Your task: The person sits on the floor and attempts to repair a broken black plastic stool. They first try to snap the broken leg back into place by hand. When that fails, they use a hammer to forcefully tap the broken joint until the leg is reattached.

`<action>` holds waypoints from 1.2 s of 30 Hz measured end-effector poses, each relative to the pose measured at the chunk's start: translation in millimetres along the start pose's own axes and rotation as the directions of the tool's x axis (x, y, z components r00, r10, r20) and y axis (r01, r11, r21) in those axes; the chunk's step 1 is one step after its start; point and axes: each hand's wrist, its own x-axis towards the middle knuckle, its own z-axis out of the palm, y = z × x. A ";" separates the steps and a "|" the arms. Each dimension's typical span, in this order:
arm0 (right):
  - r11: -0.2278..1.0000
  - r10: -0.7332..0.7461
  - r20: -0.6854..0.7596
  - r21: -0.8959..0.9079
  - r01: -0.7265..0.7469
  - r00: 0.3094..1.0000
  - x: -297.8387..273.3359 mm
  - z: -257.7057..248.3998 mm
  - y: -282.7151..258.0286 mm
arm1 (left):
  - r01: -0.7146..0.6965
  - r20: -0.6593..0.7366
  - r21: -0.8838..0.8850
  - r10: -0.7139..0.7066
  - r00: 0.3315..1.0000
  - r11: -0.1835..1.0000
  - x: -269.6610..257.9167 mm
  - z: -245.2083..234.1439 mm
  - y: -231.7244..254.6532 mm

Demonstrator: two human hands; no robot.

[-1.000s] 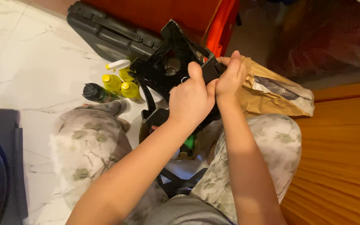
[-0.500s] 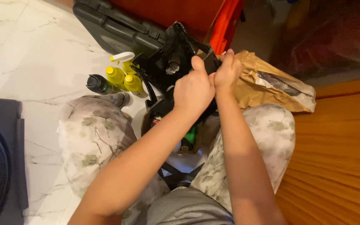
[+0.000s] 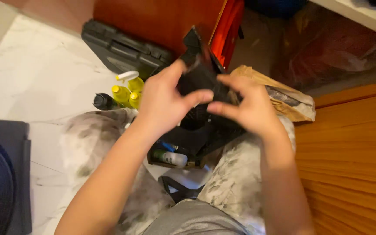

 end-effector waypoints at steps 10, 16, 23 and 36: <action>0.977 -0.199 0.274 -0.023 0.213 0.941 -45.9 -13.4 -83.8 | -0.518 0.106 0.212 0.508 0.855 0.829 -73.4 -58.8 41.8; 0.976 -0.187 0.333 -0.043 0.213 0.924 -65.5 14.1 -76.2 | -0.475 0.188 0.145 0.447 0.874 0.868 -106.6 -48.5 22.8; 0.983 0.058 0.218 -0.183 -0.017 0.974 -82.5 33.3 -85.1 | -0.484 0.009 0.243 0.497 0.868 0.841 -117.8 -26.1 9.0; 0.989 -0.109 0.018 -0.102 0.110 0.994 -106.6 28.6 -87.7 | -0.533 0.087 0.146 0.526 0.846 0.833 -118.5 -33.7 18.9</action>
